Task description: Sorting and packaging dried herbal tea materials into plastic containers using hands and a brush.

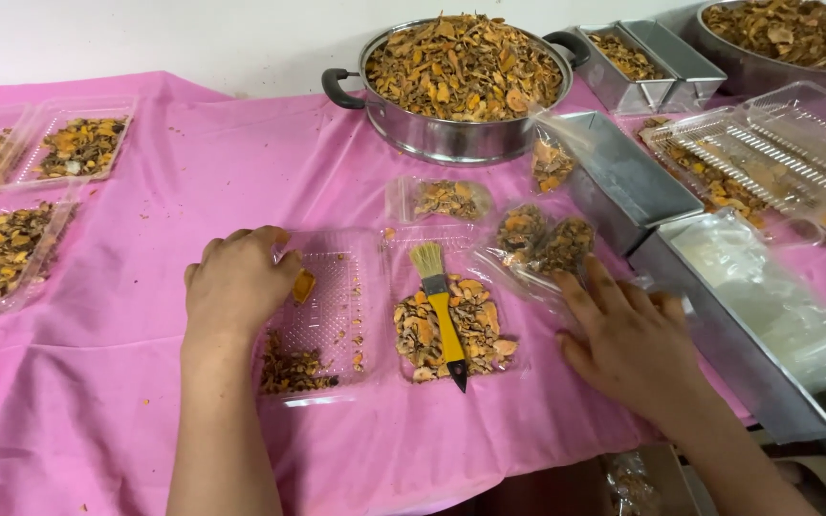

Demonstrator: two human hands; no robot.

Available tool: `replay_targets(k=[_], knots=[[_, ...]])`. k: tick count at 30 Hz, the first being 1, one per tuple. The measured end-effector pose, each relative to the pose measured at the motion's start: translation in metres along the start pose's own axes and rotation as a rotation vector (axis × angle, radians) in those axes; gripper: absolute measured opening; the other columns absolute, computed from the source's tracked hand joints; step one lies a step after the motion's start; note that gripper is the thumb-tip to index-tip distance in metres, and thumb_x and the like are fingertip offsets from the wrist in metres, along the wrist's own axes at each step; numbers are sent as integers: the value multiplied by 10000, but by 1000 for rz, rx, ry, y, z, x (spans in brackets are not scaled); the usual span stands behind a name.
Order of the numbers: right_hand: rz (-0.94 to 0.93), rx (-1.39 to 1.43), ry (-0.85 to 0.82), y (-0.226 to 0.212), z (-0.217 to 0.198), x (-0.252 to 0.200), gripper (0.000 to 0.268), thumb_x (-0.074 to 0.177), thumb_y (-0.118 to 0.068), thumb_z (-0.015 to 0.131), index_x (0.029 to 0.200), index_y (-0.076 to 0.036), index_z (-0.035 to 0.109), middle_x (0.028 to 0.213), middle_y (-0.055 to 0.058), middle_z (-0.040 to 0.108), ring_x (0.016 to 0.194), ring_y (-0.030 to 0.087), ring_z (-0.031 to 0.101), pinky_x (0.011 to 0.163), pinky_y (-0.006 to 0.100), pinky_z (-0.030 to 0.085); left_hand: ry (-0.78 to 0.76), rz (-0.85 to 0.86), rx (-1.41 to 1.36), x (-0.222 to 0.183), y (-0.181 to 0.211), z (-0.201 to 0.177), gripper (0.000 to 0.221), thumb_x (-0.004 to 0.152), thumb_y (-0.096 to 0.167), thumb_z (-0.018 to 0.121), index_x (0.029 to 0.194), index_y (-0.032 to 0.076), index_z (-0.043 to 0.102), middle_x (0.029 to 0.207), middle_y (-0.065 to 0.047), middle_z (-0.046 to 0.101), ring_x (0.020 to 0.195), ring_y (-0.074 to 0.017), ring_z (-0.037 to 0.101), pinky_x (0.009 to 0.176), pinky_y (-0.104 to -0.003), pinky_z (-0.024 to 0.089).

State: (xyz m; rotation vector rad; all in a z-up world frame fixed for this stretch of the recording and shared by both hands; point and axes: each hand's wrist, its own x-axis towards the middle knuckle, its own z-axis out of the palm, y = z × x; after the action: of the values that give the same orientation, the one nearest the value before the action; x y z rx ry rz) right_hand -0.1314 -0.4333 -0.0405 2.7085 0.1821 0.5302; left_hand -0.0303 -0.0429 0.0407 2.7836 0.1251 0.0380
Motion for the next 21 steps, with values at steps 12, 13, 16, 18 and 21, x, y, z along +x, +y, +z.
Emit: replay_targets(k=[12,13,16,18,21], knots=[[-5,-77,252,40,-8,12,370,920,-362,570,1270,-291,665,898,-54,730,659,152,699,454,329,530,-27,15,15,0,-1,5,505,880,365,489,1337,212,638,1302,-132,653,1246,-395,547,992,-579,437],[-18,-142,335,48,-19,11,601,878,-103,609,1441,-310,656,833,-65,718,593,84,653,420,260,478,-19,26,22,2,1,5,504,876,351,477,1335,217,638,1309,-131,650,1257,-396,534,996,-579,437],[109,44,428,68,-45,-9,408,994,29,636,1354,-75,797,729,-16,679,484,114,514,371,265,447,-24,20,6,-1,1,3,497,895,332,481,1353,209,632,1302,-129,658,1254,-380,546,994,-575,448],[100,-182,413,54,-54,-19,415,1005,-102,638,1345,-318,737,901,-114,710,576,91,562,385,247,419,-26,19,12,-1,2,5,460,890,330,484,1298,200,653,1254,-141,672,1214,-391,563,956,-569,463],[11,-307,477,48,-55,-30,444,969,-143,648,1274,-460,714,1133,-181,747,742,101,636,527,245,462,-18,25,21,-1,2,4,441,880,327,482,1256,194,670,1209,-154,684,1187,-399,567,930,-558,477]])
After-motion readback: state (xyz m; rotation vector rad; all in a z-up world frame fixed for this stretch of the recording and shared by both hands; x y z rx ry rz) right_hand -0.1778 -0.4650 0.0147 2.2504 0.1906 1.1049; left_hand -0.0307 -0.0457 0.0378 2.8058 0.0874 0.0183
